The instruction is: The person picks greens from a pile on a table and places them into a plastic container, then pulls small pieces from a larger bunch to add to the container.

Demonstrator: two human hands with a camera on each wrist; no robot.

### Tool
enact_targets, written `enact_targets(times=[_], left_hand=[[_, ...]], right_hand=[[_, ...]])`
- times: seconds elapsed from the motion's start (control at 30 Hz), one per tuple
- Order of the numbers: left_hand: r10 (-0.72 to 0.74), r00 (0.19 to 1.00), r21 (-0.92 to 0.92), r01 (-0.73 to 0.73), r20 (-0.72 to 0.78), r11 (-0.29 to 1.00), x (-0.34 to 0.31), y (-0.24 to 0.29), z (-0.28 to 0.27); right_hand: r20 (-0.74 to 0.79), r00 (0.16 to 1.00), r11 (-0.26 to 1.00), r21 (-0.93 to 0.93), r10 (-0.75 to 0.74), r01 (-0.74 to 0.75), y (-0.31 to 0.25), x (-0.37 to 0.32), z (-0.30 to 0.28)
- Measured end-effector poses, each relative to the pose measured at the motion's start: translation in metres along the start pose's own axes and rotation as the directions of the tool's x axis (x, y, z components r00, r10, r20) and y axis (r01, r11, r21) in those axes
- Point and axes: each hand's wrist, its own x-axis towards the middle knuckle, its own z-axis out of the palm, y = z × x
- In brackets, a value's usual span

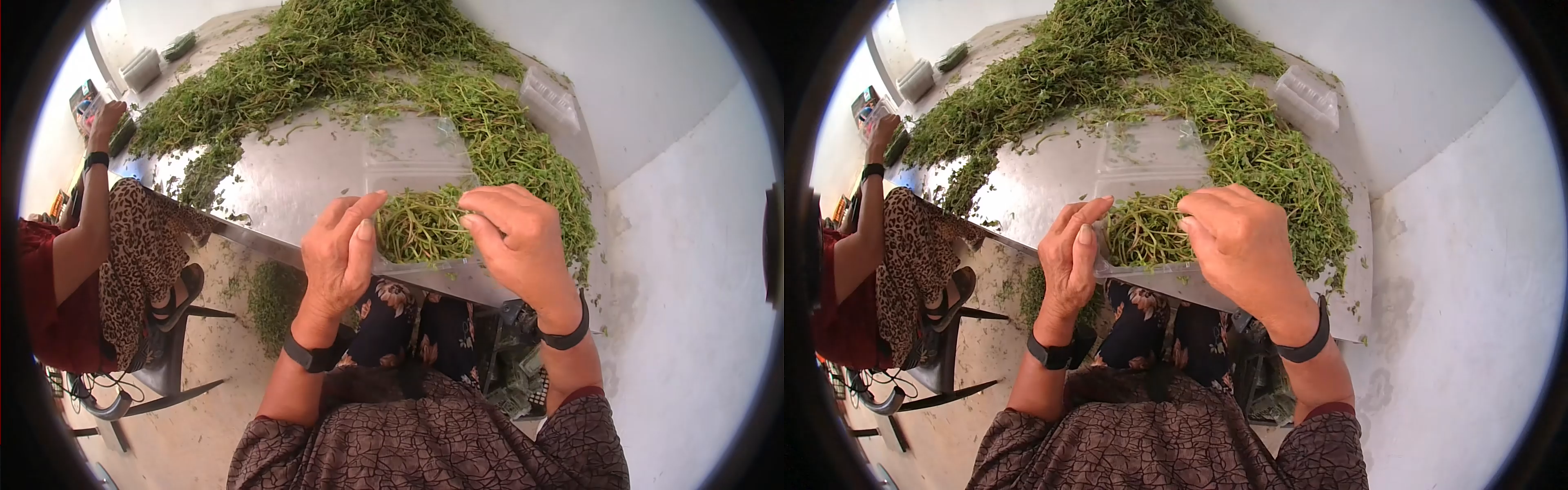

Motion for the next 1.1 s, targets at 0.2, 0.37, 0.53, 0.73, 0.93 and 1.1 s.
enact_targets(times=[0.2,0.37,0.53,0.73,0.93,1.1], left_hand=[[-0.066,0.998,-0.025,0.067,0.014,0.997,0.0,0.004,-0.001],[-0.069,0.997,0.002,0.069,0.031,0.998,0.0,0.004,-0.001],[-0.029,0.999,0.022,0.028,0.014,0.999,0.0,0.001,0.0],[-0.038,0.999,-0.008,0.038,0.011,0.999,0.0,0.002,0.001],[-0.023,1.0,-0.001,0.023,0.005,1.0,-0.001,0.0,0.001],[-0.032,0.998,0.001,0.032,0.059,0.999,-0.003,-0.001,-0.001]], right_hand=[[0.067,0.992,0.99,0.108,-0.103,0.096,-0.013,-0.006,-0.007],[0.162,0.966,0.97,0.171,-0.202,0.174,-0.019,-0.009,0.001],[0.212,0.946,0.967,0.129,-0.245,0.222,-0.011,-0.007,0.003],[0.228,0.94,0.967,0.03,-0.254,0.254,0.002,-0.003,-0.001],[0.268,0.936,0.97,-0.014,-0.229,0.242,0.003,-0.001,-0.006],[0.171,0.962,0.977,0.016,-0.214,0.214,-0.002,0.001,0.0]])
